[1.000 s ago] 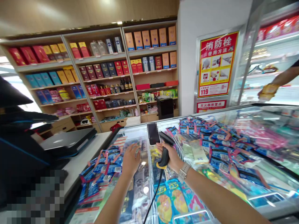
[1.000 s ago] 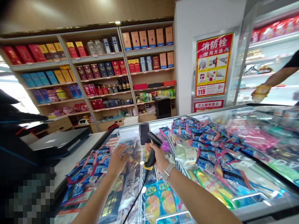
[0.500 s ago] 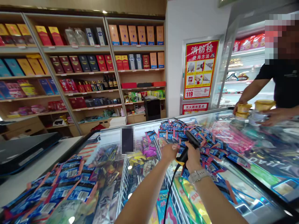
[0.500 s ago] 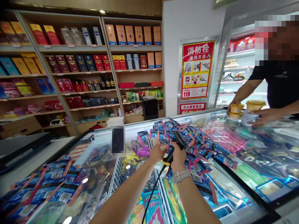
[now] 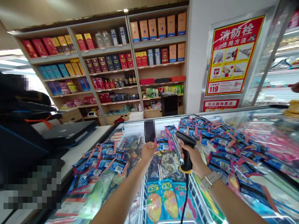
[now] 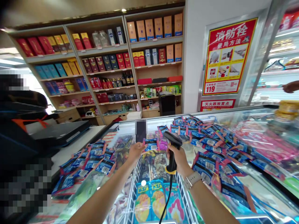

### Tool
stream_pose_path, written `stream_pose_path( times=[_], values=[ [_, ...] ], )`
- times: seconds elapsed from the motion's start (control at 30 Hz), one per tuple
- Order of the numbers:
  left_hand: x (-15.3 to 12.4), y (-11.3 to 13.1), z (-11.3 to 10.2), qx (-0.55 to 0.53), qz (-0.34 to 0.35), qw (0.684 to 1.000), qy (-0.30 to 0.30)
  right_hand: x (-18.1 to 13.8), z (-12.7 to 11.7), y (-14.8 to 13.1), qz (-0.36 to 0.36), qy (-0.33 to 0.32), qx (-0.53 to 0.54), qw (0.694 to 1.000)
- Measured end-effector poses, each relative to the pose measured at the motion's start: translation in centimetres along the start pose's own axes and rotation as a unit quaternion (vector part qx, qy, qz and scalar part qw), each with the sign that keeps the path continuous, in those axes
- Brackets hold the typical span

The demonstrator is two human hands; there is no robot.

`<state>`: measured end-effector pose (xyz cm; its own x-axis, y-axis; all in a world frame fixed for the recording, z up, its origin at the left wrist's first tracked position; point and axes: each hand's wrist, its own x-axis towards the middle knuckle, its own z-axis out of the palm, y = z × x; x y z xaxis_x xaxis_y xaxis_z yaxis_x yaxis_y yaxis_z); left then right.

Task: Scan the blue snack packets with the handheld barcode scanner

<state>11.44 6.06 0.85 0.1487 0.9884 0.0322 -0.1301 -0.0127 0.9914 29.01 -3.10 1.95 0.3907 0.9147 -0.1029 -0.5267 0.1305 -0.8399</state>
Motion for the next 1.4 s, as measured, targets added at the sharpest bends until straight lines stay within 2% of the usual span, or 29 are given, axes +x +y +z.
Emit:
stream_pose_path(
  times=[0.1, 0.2, 0.33, 0.53, 0.67, 0.8, 0.97, 1.07, 1.13, 1.23, 1.3, 1.33, 1.4],
  values=[
    [-0.7, 0.0, -5.0, -0.047, 0.013, 0.996, 0.069, -1.1, 3.4, 1.7, 0.022, -0.065, -0.061, 0.996],
    [-0.8, -0.5, -7.3, -0.101, 0.038, 0.989, 0.097, -2.0, 6.1, 2.7, 0.029, -0.108, -0.127, 0.986],
    [-0.4, -1.0, -7.6, -0.135, 0.044, 0.985, 0.101, -3.5, 6.7, 3.2, -0.004, -0.147, -0.284, 0.948],
    [-0.4, -1.3, -7.5, -0.133, 0.047, 0.986, 0.085, -5.2, 5.6, 2.5, -0.047, -0.126, -0.472, 0.871],
    [-0.6, -1.2, -7.4, -0.123, 0.057, 0.987, 0.083, -5.7, 5.8, 1.8, -0.058, -0.14, -0.526, 0.837],
    [-0.5, -1.0, -7.4, -0.112, 0.055, 0.989, 0.081, -6.0, 6.1, 1.4, -0.049, -0.142, -0.537, 0.83],
    [-0.5, -1.4, -7.1, -0.083, 0.052, 0.991, 0.09, -5.6, 5.5, 1.9, -0.055, -0.137, -0.496, 0.856],
    [-0.6, -1.2, -7.0, -0.032, 0.074, 0.992, 0.097, -5.2, 5.6, 2.8, -0.049, -0.137, -0.393, 0.908],
    [-0.8, -0.1, -7.8, 0.009, 0.11, 0.988, 0.108, -5.0, 6.6, 3.4, -0.034, -0.131, -0.286, 0.949],
    [-1.3, 2.7, -11.0, 0.099, 0.164, 0.971, 0.145, -5.2, 10.0, 4.3, 0.012, -0.13, -0.096, 0.987],
    [-2.1, 4.8, -14.3, 0.2, 0.185, 0.946, 0.175, -5.5, 13.1, 5.3, 0.06, -0.149, 0.019, 0.987],
    [-2.7, 5.6, -15.9, 0.268, 0.194, 0.924, 0.193, -5.7, 14.7, 6.0, 0.09, -0.158, 0.062, 0.981],
    [-4.0, 6.5, -18.8, 0.426, 0.221, 0.854, 0.203, -5.8, 17.8, 8.2, 0.152, -0.163, 0.118, 0.968]
  ],
)
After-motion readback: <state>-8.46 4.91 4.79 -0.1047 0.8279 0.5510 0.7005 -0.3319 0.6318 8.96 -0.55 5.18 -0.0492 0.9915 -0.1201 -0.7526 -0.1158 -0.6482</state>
